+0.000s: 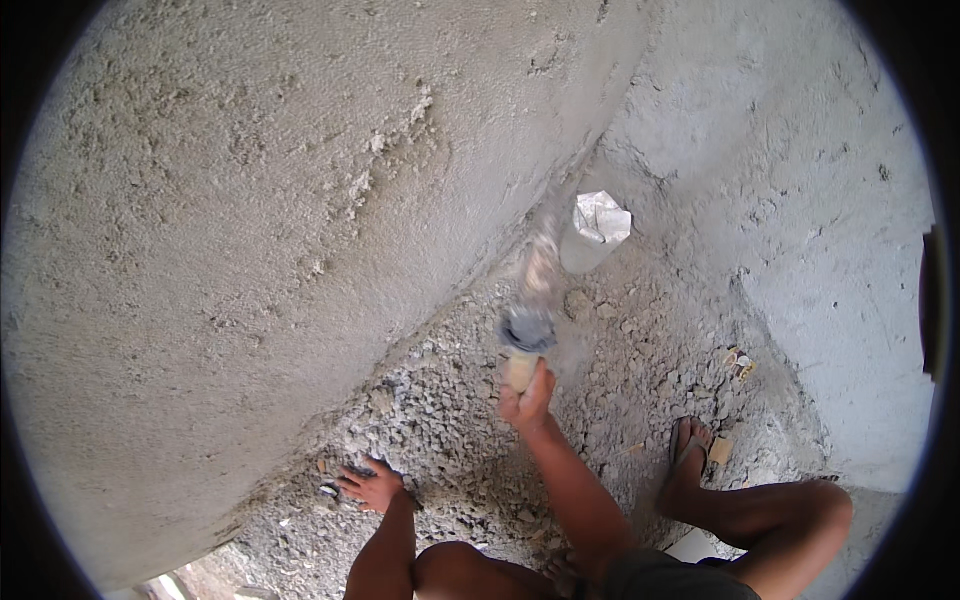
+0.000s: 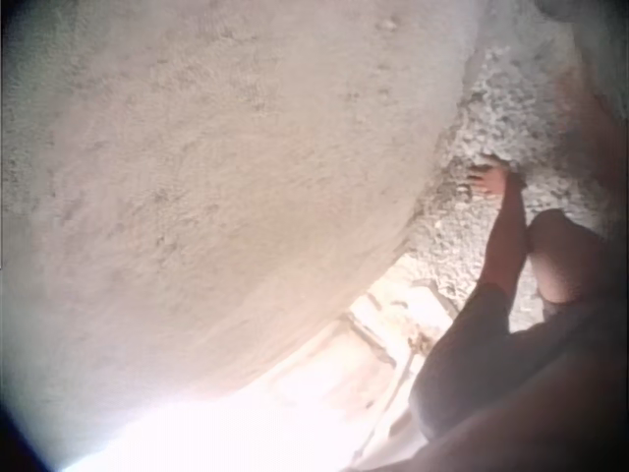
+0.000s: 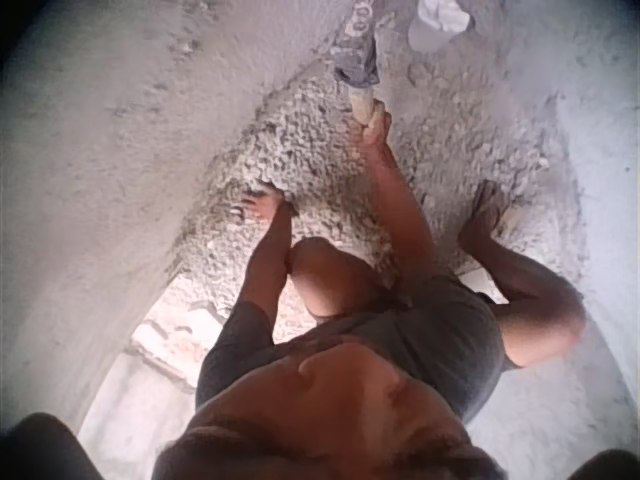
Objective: The person patches a hole in a concrete wall by hammering at the edge, placing a piece of white material into the opening, and smoothing debris and substrate around it by hand.
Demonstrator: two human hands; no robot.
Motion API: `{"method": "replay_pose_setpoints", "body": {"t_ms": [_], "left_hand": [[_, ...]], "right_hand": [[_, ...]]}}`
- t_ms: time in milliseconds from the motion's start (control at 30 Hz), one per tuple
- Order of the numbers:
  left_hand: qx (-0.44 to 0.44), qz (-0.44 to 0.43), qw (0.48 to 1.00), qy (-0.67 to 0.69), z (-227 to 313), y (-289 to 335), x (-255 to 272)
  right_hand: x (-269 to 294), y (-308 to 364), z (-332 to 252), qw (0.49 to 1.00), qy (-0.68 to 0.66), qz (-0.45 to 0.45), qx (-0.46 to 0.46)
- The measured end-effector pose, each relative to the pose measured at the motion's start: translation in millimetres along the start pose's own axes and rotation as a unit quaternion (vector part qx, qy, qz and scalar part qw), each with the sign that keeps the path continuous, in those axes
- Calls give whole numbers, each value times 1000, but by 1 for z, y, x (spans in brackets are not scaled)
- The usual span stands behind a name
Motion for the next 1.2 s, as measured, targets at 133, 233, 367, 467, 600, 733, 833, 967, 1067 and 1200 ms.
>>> {"method": "replay_pose_setpoints", "body": {"t_ms": [133, 233, 367, 467, 600, 733, 833, 967, 1067, 1200], "left_hand": [[-6, 6, 1000, -14, -6, 3, -12], [-8, 8, 1000, 3, 4, 1, -13], [-3, 18, 1000, -7, 2, -7, -1], [-7, 18, 1000, -10, 0, 2, -1], [-6, 21, 1000, -19, 2, 3, -2], [-7, 14, 1000, -19, 6, 9, -1], [-3, 4, 1000, -16, 5, 10, 5], [1, 2, 1000, -9, -1, 8, 8], [-7, 16, 1000, -5, 2, 3, 3], [-6, 41, 999, -3, -6, -9, -3]], "right_hand": [[6, 57, 101, 953, 113, -25, -281], [5, 72, 116, 871, 73, 13, -485], [-11, 57, 18, 822, -151, 79, -544], [-11, 36, -17, 893, -241, 96, -369], [-11, -8, -13, 970, -222, 98, -4], [-46, 47, 39, 948, -148, 198, -203], [-66, 79, 64, 797, -196, 207, -533], [-53, 75, 12, 738, -236, 167, -610], [-48, 71, -10, 844, -283, 138, -435], [-28, -7, -31, 971, -187, 130, -71]]}}
Point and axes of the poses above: each hand's wrist, its own y-axis away from the middle knuckle, its own x-axis out of the back of the hand, z = x × y, the point moved 7 cm from there along -y, towards the middle knuckle, and after that the axes turned 12 degrees about x, right-handed, at the moved point
